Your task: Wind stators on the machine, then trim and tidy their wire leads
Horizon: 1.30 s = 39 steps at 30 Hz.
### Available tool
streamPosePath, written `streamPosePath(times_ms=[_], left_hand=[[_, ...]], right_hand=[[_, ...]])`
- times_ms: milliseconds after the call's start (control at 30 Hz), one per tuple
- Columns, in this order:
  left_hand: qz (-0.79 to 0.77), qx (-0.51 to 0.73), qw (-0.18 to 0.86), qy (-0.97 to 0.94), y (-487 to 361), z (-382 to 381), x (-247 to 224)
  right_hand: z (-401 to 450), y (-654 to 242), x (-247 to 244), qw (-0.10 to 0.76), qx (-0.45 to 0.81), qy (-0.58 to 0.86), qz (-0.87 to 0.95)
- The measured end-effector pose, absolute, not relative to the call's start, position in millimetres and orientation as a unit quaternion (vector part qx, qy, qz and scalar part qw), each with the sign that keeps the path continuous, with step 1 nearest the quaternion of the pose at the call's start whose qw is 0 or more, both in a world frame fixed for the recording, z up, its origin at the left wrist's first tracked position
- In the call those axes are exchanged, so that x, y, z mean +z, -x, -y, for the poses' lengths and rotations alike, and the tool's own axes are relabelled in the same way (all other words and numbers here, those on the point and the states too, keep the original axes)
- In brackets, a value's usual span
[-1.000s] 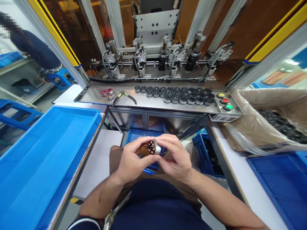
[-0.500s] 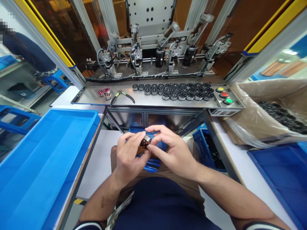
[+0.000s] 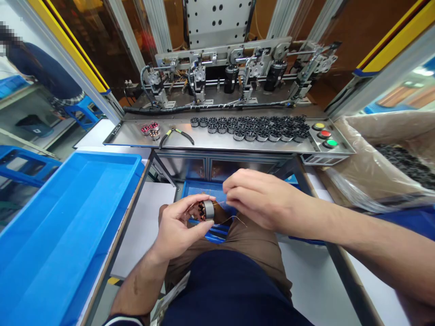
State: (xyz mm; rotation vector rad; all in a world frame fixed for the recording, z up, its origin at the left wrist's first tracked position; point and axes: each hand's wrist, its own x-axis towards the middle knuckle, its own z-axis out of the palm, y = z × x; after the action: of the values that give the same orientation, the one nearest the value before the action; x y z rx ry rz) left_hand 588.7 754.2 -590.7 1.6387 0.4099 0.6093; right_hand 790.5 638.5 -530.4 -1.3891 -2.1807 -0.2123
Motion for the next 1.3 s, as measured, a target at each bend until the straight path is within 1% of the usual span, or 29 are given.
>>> streamPosePath(times_ms=[100,167,267,333,433,567,667,767,800,867,967,1000,1067,1133,1200,1233,1300], left_hand=[[-0.212,0.299,0.599,-0.712,-591.4,-752.8,-590.4],[-0.226,0.313,0.575,-0.721,-592.6,-752.1,-589.8],[-0.229,0.305,0.562,-0.734,-592.8,-750.2,-588.3],[-0.229,0.294,0.575,-0.729,-592.5,-748.6,-587.7],[-0.223,0.273,0.637,-0.686,-592.8,-747.2,-589.0],[-0.174,0.247,0.741,-0.600,-595.2,-747.3,-594.5],[-0.155,0.255,0.760,-0.577,-595.9,-746.2,-596.9],[-0.166,0.275,0.718,-0.617,-592.6,-745.6,-595.4],[-0.170,0.289,0.687,-0.644,-590.7,-746.1,-594.3],[-0.170,0.327,0.592,-0.716,-586.7,-748.4,-591.6],[-0.140,0.366,0.416,-0.820,-584.0,-751.9,-587.5],[-0.125,0.370,0.373,-0.842,-584.3,-752.4,-586.6],[-0.097,0.371,0.326,-0.864,-585.6,-752.6,-585.7],[-0.079,0.376,0.318,-0.867,-585.7,-752.9,-586.4],[-0.065,0.384,0.336,-0.858,-583.1,-754.5,-587.9],[-0.059,0.384,0.349,-0.853,-580.9,-755.7,-588.4],[-0.053,0.380,0.374,-0.844,-576.1,-758.0,-588.6]], right_hand=[[-630.3,-785.1,-531.4,0.358,-0.120,0.499,0.780],[-627.7,-776.8,-535.4,0.373,-0.146,0.474,0.784],[-629.7,-766.7,-545.1,0.347,-0.169,0.474,0.792],[-632.3,-765.2,-550.8,0.339,-0.174,0.479,0.791],[-634.4,-767.3,-554.4,0.316,-0.172,0.482,0.799],[-634.4,-765.4,-552.2,0.276,-0.193,0.481,0.809],[-633.4,-762.6,-550.2,0.268,-0.201,0.476,0.813],[-631.3,-767.9,-549.0,0.248,-0.199,0.481,0.817],[-630.6,-771.7,-548.1,0.241,-0.196,0.488,0.816],[-629.7,-779.1,-545.4,0.247,-0.177,0.509,0.805],[-632.1,-780.3,-540.9,0.311,-0.120,0.522,0.785],[-634.3,-776.9,-540.7,0.339,-0.099,0.515,0.781],[-640.6,-766.4,-544.0,0.399,-0.055,0.496,0.769],[-647.4,-755.2,-551.2,0.475,0.000,0.492,0.729],[-651.8,-747.7,-558.8,0.547,0.081,0.521,0.650],[-652.6,-745.9,-561.5,0.571,0.128,0.541,0.604],[-652.1,-745.5,-563.5,0.590,0.225,0.568,0.527]])
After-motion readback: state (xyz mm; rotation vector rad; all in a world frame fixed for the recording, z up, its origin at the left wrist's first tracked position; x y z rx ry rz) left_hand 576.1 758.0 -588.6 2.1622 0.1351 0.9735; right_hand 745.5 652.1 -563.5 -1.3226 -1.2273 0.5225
